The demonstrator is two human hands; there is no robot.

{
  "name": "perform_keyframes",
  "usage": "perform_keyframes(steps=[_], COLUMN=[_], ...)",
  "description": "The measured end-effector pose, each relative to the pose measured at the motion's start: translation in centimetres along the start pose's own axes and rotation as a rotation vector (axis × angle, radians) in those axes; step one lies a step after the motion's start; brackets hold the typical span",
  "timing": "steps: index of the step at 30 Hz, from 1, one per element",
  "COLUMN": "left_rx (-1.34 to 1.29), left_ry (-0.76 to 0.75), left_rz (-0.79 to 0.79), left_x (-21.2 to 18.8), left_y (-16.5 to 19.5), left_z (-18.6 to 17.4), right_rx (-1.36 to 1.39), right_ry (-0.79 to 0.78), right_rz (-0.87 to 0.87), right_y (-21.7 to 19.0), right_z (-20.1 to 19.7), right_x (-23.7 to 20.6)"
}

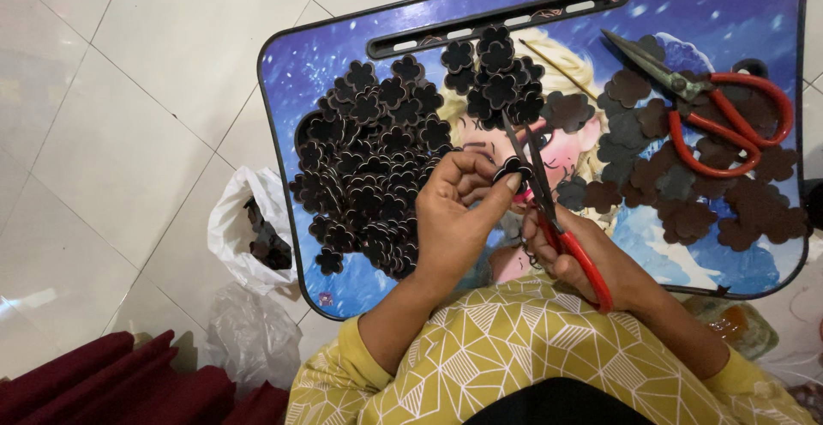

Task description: The person sits on the floor with a patterned board on their lap and uses red-handled scissors to trim the edges of dark flower-shaped fabric cutouts one at a time. They place trimmed flowers into a growing pile on the board and drop scraps into a plastic bag beside them.

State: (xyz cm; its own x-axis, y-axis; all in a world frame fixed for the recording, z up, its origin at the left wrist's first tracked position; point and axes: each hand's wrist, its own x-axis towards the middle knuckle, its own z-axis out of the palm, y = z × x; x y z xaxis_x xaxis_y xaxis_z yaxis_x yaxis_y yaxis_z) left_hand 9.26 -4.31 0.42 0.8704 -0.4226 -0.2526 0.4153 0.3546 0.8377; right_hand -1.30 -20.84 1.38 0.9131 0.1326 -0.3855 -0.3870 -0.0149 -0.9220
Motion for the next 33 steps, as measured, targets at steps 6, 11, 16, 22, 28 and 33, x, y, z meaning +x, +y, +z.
perform_keyframes(steps=[6, 11, 16, 22, 28, 33], left_rx=[-0.004, 0.017, 0.039, 0.071, 0.099, 0.121], left_ry=[-0.002, -0.007, -0.009, 0.001, 0.005, 0.001], left_rz=[0.005, 0.000, 0.026, 0.010, -0.004, 0.016], left_x=[0.0, 0.1, 0.2, 0.4, 0.4, 0.6], left_y=[0.1, 0.0, -0.1, -0.1, 0.3, 0.6], left_z=[0.1, 0.1, -0.3, -0.5, -0.8, -0.8], right_rx=[-0.011, -0.081, 0.015, 0.022, 0.008, 0.018], right_ry=[0.016, 0.030, 0.016, 0.007, -0.011, -0.027], right_rz=[0.054, 0.065, 0.065, 0.028, 0.006, 0.027], right_y=[0.5, 0.9, 1.5, 1.7, 1.8, 2.2], right_z=[-0.1, -0.4, -0.4, -0.7, -0.8, -1.2], right_x=[0.0, 0.1, 0.0, 0.0, -0.2, -0.4])
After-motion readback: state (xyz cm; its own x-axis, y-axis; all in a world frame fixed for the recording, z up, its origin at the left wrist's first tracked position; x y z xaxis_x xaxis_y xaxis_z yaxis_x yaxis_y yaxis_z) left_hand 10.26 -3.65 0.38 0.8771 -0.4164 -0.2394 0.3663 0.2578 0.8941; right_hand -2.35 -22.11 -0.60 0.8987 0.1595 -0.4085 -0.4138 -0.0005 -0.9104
